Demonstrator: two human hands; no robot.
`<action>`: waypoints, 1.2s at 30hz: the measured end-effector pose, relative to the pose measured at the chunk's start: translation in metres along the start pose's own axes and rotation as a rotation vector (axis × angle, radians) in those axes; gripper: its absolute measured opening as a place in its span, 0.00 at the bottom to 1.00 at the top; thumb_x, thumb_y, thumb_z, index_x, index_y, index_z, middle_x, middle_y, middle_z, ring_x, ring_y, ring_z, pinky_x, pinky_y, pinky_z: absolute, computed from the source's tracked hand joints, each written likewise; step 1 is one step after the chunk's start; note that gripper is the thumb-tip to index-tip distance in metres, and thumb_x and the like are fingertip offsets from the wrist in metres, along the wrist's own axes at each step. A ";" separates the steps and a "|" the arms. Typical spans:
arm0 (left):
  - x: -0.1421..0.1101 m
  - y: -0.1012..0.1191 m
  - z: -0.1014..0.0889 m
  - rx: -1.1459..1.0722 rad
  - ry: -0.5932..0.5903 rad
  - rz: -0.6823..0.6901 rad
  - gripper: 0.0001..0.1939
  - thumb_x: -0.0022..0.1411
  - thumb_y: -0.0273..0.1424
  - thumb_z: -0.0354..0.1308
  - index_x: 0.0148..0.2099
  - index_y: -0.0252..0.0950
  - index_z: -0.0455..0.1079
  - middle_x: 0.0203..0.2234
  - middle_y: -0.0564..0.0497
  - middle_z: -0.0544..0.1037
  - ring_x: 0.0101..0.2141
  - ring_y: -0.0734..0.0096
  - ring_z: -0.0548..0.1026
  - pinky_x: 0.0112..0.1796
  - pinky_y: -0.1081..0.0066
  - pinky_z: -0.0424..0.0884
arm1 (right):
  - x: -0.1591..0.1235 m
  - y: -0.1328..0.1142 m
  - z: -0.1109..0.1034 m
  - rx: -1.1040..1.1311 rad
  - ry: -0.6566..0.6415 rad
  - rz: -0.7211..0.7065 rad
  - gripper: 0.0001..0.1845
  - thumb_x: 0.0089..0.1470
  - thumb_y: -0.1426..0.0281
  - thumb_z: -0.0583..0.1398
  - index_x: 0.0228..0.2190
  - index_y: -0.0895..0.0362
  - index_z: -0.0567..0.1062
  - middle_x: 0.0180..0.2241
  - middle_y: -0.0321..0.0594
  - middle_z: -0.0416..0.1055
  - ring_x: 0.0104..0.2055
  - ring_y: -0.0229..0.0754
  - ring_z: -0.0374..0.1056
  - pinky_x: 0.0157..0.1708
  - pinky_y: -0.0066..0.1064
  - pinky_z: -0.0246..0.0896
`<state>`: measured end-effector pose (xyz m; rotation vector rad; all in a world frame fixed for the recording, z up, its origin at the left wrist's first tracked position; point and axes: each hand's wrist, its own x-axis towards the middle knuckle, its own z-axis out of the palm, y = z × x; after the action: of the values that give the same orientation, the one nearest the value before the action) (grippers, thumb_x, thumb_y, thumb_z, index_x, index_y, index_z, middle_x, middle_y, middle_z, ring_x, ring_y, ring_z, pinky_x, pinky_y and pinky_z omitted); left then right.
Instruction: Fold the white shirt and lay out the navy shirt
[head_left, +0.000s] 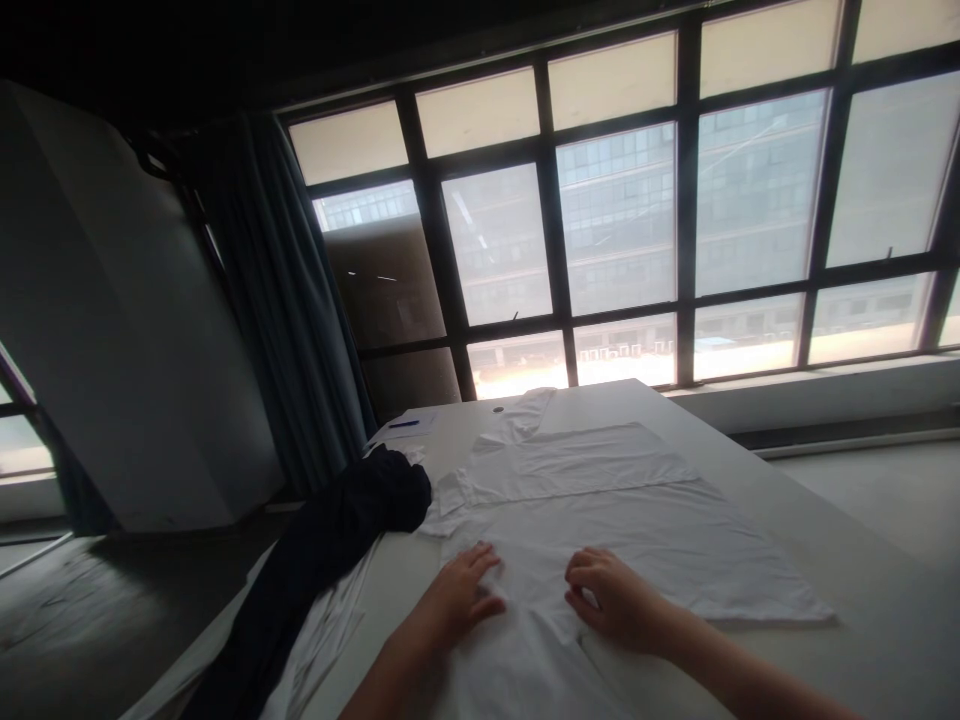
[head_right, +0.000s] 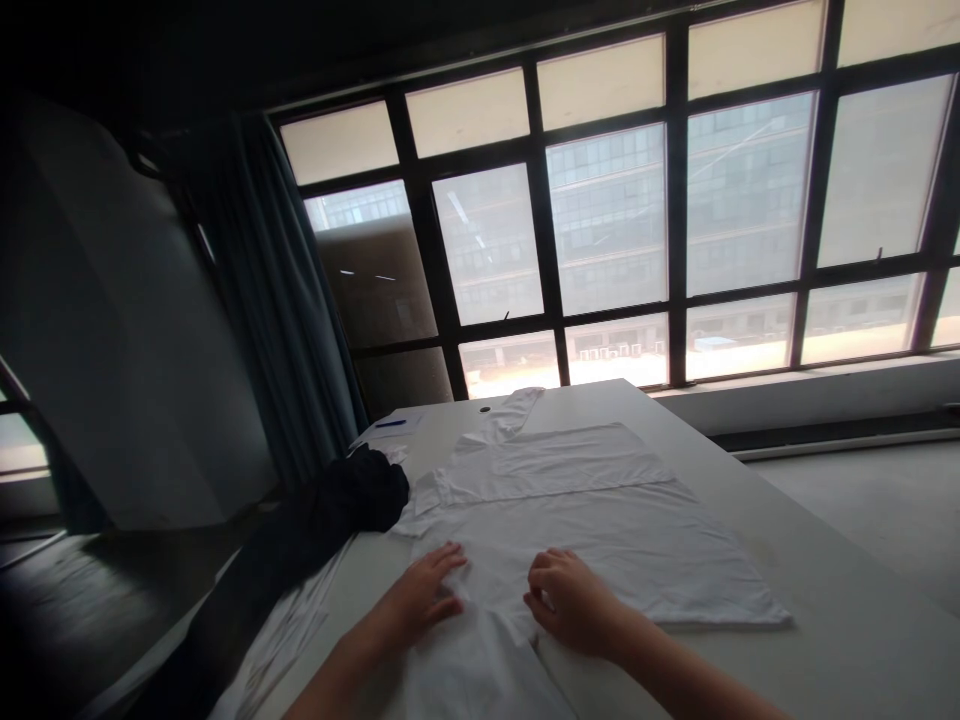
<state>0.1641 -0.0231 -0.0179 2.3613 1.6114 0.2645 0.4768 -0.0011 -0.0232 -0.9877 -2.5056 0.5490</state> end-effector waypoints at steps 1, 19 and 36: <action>0.003 0.009 0.006 0.005 0.100 0.043 0.31 0.69 0.55 0.49 0.68 0.46 0.62 0.68 0.45 0.61 0.67 0.53 0.58 0.65 0.52 0.55 | 0.002 -0.003 0.006 -0.013 0.022 0.001 0.14 0.58 0.65 0.56 0.42 0.53 0.79 0.48 0.46 0.76 0.51 0.49 0.69 0.56 0.41 0.57; -0.009 -0.005 0.023 0.151 -0.030 -0.094 0.40 0.67 0.62 0.42 0.74 0.52 0.44 0.72 0.49 0.41 0.71 0.48 0.40 0.66 0.42 0.38 | -0.045 0.181 -0.039 -0.365 0.027 0.544 0.44 0.59 0.39 0.44 0.68 0.47 0.54 0.72 0.42 0.44 0.73 0.59 0.36 0.67 0.61 0.27; -0.004 0.006 0.020 0.029 0.124 0.099 0.28 0.70 0.48 0.49 0.69 0.52 0.59 0.69 0.50 0.59 0.68 0.51 0.55 0.66 0.44 0.50 | 0.014 0.048 0.016 -0.176 0.040 0.142 0.33 0.66 0.49 0.45 0.65 0.49 0.63 0.70 0.44 0.51 0.72 0.53 0.44 0.69 0.52 0.35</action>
<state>0.1732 -0.0315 -0.0347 2.4949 1.5636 0.4187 0.4859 0.0382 -0.0577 -1.2368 -2.4944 0.3500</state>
